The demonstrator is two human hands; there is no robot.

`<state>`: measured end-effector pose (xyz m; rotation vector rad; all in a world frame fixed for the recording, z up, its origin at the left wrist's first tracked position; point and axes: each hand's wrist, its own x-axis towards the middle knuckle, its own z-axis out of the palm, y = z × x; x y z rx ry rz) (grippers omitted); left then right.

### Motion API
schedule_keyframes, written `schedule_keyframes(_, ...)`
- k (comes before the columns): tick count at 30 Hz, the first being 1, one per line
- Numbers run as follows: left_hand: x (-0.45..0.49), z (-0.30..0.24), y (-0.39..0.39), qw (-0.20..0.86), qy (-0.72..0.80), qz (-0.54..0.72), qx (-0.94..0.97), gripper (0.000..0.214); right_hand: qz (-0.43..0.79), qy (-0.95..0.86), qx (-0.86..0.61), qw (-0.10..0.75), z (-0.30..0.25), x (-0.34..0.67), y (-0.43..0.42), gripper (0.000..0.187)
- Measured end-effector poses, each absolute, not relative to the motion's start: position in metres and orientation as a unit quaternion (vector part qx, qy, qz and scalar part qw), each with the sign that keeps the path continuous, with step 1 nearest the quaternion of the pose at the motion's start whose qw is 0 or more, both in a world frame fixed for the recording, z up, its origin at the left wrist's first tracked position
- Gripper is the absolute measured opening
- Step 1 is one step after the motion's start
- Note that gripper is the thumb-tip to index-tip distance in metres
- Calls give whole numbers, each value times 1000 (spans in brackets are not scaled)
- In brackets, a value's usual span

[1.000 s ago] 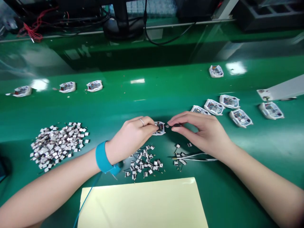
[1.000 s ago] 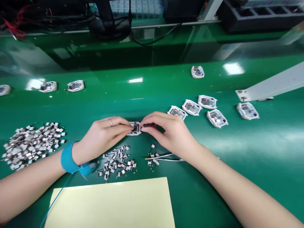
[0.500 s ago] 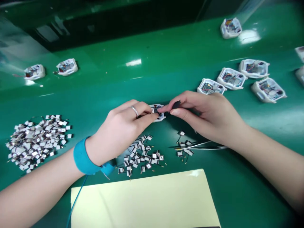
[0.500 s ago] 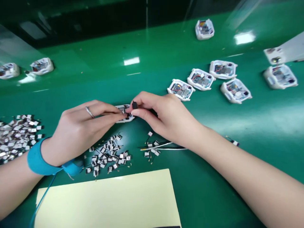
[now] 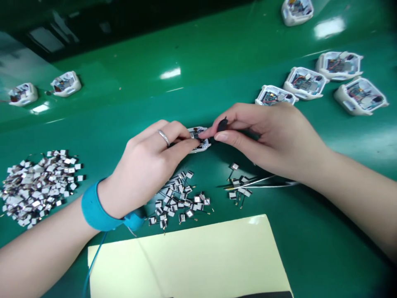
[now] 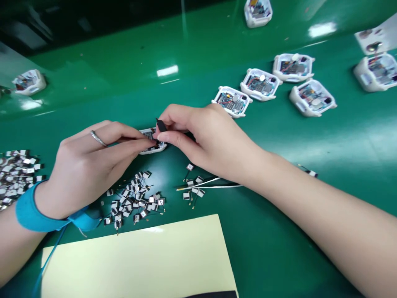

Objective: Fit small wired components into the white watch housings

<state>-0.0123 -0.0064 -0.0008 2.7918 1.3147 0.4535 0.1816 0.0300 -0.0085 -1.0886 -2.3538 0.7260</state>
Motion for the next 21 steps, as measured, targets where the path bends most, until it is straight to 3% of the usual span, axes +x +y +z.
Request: schedule_keyframes(21,-12,-2,-7,19,429,156,889,16,227,-877,-365,215,-7,182,30,17)
